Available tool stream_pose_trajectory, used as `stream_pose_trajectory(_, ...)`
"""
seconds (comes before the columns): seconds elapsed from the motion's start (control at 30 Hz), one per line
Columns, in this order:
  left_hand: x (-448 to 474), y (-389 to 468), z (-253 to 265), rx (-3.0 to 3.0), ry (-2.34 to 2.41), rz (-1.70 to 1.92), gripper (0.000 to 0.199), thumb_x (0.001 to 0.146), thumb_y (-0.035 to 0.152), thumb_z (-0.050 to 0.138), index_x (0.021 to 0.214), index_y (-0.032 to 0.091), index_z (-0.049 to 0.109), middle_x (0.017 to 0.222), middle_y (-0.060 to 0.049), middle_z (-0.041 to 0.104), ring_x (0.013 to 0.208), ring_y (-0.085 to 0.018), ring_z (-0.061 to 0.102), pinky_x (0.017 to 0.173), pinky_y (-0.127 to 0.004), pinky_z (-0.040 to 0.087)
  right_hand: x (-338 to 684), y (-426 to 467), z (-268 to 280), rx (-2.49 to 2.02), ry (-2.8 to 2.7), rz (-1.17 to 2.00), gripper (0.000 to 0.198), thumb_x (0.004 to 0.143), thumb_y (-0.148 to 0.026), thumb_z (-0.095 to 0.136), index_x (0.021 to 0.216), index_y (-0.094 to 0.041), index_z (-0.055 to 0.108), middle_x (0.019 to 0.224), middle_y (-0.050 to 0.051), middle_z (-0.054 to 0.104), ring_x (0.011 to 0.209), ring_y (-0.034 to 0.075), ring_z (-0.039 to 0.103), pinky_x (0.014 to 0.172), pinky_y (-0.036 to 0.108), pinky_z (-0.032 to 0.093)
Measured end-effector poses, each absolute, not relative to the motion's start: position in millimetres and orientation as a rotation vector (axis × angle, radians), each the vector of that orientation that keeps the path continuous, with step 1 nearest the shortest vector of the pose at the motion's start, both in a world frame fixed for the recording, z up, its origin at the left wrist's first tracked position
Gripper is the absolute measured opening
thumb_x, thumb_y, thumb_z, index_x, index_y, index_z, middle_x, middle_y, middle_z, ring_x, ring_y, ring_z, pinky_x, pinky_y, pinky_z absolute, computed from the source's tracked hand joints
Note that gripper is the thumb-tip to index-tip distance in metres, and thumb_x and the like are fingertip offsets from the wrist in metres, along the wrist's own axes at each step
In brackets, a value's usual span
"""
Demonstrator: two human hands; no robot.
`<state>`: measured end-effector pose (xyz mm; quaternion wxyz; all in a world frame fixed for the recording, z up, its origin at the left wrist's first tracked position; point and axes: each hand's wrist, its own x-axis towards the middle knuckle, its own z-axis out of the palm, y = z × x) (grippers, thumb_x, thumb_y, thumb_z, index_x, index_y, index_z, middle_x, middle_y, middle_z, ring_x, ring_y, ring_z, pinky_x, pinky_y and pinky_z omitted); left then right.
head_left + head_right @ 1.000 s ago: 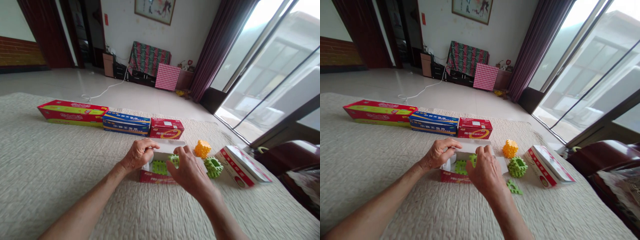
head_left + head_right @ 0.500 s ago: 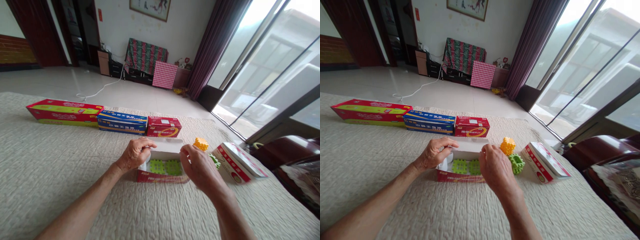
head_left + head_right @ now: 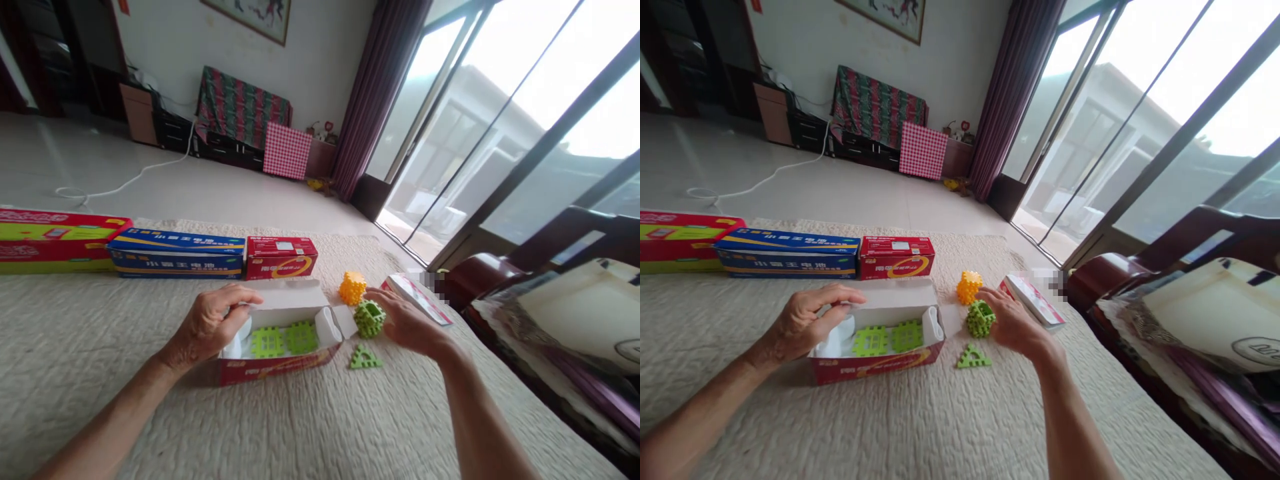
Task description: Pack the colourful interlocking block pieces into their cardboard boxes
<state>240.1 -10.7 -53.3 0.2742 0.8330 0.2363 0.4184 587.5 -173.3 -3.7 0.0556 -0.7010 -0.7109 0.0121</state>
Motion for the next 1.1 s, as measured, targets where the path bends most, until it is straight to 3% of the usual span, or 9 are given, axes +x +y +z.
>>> stream_pose_trajectory(0.13, 239, -11, -53, 2.239, 0.655, 1.116, 0.024, 0.081, 0.024, 0.051, 0.088, 0.020, 0.073, 0.093, -0.004, 0.075, 0.088, -0.019, 0.069, 0.083, -0.028, 0.054, 593, -165, -13, -2.159, -2.170, 0.130, 0.083, 0.054, 0.005, 0.040, 0.131, -0.023, 0.054, 0.141, 0.005, 0.053, 0.135, 0.022, 0.043, 0.115, 0.042, 0.034)
stream_pose_trajectory(0.3, 239, -10, -54, 2.240, 0.655, 1.112, 0.024, 0.081, 0.023, 0.050, 0.089, 0.020, 0.073, 0.093, -0.004, 0.075, 0.089, -0.019, 0.068, 0.083, -0.028, 0.054, 583, -161, -8, -2.197, -2.177, 0.136, 0.076, 0.057, 0.007, 0.037, 0.122, -0.025, 0.061, 0.126, 0.005, 0.065, 0.124, 0.024, 0.055, 0.108, 0.039, 0.042)
stream_pose_trajectory(0.47, 241, -11, -53, 2.200, 0.650, 1.112, 0.024, 0.080, 0.022, 0.051, 0.087, 0.019, 0.073, 0.093, -0.004, 0.074, 0.089, -0.019, 0.068, 0.084, -0.029, 0.053, 583, -166, -1, -2.191, -2.158, 0.040, 0.071, 0.059, 0.006, 0.042, 0.122, -0.022, 0.060, 0.130, 0.009, 0.062, 0.123, 0.024, 0.056, 0.108, 0.042, 0.041)
stream_pose_trajectory(0.67, 240, -14, -49, 2.042, 0.750, 1.068, 0.025, 0.078, 0.023, 0.051, 0.086, 0.018, 0.074, 0.089, -0.004, 0.075, 0.080, -0.018, 0.067, 0.075, -0.027, 0.052, 543, -170, 25, -1.974, -2.157, -0.139, 0.050, 0.078, -0.015, 0.059, 0.126, -0.023, 0.054, 0.127, 0.009, 0.062, 0.113, 0.027, 0.060, 0.098, 0.047, 0.048)
stream_pose_trajectory(0.87, 240, -11, -53, 1.822, 0.763, 1.094, 0.024, 0.081, 0.026, 0.052, 0.088, 0.018, 0.074, 0.090, -0.003, 0.075, 0.084, -0.017, 0.067, 0.077, -0.026, 0.050, 459, -148, 35, -1.609, -2.243, 0.120, 0.045, 0.079, -0.017, 0.062, 0.123, -0.023, 0.054, 0.130, 0.007, 0.057, 0.113, 0.020, 0.058, 0.096, 0.035, 0.049)
stream_pose_trajectory(1.1, 242, -11, -53, 1.774, 0.709, 1.109, 0.022, 0.080, 0.022, 0.053, 0.087, 0.017, 0.073, 0.088, -0.003, 0.074, 0.080, -0.015, 0.066, 0.073, -0.024, 0.050, 420, -126, 24, -1.573, -2.336, 0.261, 0.045, 0.075, -0.014, 0.063, 0.120, -0.019, 0.056, 0.120, 0.007, 0.059, 0.107, 0.020, 0.057, 0.092, 0.033, 0.050)
